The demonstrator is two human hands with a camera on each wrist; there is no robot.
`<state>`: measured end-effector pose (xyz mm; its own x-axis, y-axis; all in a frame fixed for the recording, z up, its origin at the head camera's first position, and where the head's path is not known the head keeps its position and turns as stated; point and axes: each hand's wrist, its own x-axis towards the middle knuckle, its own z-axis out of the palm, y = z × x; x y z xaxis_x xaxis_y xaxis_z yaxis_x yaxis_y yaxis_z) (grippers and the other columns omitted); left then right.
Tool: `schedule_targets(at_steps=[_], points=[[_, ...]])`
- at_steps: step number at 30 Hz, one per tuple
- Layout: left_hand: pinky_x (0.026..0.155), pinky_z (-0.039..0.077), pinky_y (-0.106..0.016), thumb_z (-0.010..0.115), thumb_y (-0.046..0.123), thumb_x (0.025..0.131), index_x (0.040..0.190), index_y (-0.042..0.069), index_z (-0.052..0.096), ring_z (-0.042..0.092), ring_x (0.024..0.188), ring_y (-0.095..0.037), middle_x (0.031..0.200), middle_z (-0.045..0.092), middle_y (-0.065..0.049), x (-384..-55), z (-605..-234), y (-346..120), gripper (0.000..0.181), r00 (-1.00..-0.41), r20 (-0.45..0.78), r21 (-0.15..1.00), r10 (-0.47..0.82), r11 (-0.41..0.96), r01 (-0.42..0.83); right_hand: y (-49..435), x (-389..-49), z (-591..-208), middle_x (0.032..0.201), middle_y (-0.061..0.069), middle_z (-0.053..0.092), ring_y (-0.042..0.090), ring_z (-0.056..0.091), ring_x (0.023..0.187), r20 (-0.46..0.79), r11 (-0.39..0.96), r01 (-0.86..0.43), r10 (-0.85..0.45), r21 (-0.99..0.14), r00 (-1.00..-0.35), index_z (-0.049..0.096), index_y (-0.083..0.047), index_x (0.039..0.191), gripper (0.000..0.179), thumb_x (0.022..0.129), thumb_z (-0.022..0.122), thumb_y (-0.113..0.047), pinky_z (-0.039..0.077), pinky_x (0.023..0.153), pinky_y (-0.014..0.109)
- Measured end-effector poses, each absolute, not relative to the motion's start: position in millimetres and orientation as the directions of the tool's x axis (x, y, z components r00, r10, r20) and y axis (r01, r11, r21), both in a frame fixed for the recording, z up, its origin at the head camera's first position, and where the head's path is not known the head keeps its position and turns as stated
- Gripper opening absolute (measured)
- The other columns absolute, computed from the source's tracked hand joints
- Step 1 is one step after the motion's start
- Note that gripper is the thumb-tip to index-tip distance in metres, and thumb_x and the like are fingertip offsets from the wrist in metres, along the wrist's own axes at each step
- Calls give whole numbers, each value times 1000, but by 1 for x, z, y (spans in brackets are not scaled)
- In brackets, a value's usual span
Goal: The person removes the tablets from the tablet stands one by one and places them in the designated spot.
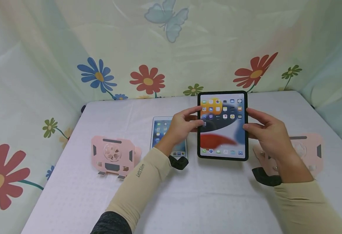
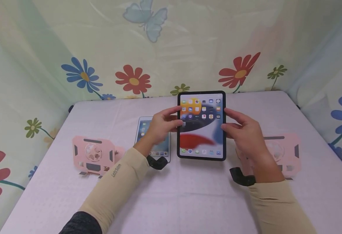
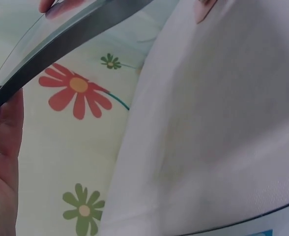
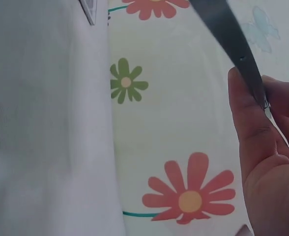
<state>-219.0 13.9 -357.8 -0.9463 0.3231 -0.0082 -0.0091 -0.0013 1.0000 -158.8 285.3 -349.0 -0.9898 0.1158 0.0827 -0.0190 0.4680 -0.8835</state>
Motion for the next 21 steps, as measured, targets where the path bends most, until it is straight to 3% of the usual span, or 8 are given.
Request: schedule_targets(at_steps=[3, 13, 16, 21], points=[[82, 58, -33, 73, 10, 93, 137, 27, 64, 62, 105, -19, 122, 60, 2, -219, -358, 10, 48, -948, -12, 1000, 318, -3, -13, 282, -161, -352, 152, 12, 44, 0, 66, 95, 88, 458, -25, 117, -889, -989, 45, -29, 153, 56, 100, 63, -25, 52, 78, 14], [81, 58, -34, 72, 6, 93, 138, 21, 62, 61, 105, -21, 120, 61, -4, -217, -361, -1, 49, -949, -12, 1000, 314, -18, -19, 255, -153, -337, 155, 14, 39, 6, 64, 97, 24, 323, 26, 150, -946, -988, 48, -17, 151, 54, 100, 63, -14, 52, 80, 14], [81, 58, -34, 72, 7, 93, 139, 21, 62, 61, 105, -21, 119, 61, -6, -217, -362, -4, 49, -949, -18, 1000, 316, -10, -23, 251, -153, -336, 156, 12, 37, 9, 65, 99, -20, 294, 66, 157, -954, -987, 48, -20, 151, 55, 99, 64, -16, 52, 82, 14], [82, 58, -33, 72, 8, 94, 139, 23, 62, 61, 106, -21, 124, 60, -6, -218, -365, -9, 49, -950, -30, 1000, 310, 19, -25, 248, -154, -337, 156, 12, 37, 10, 65, 99, -42, 350, 88, 136, -933, -990, 44, -22, 153, 56, 100, 63, -22, 51, 84, 16]])
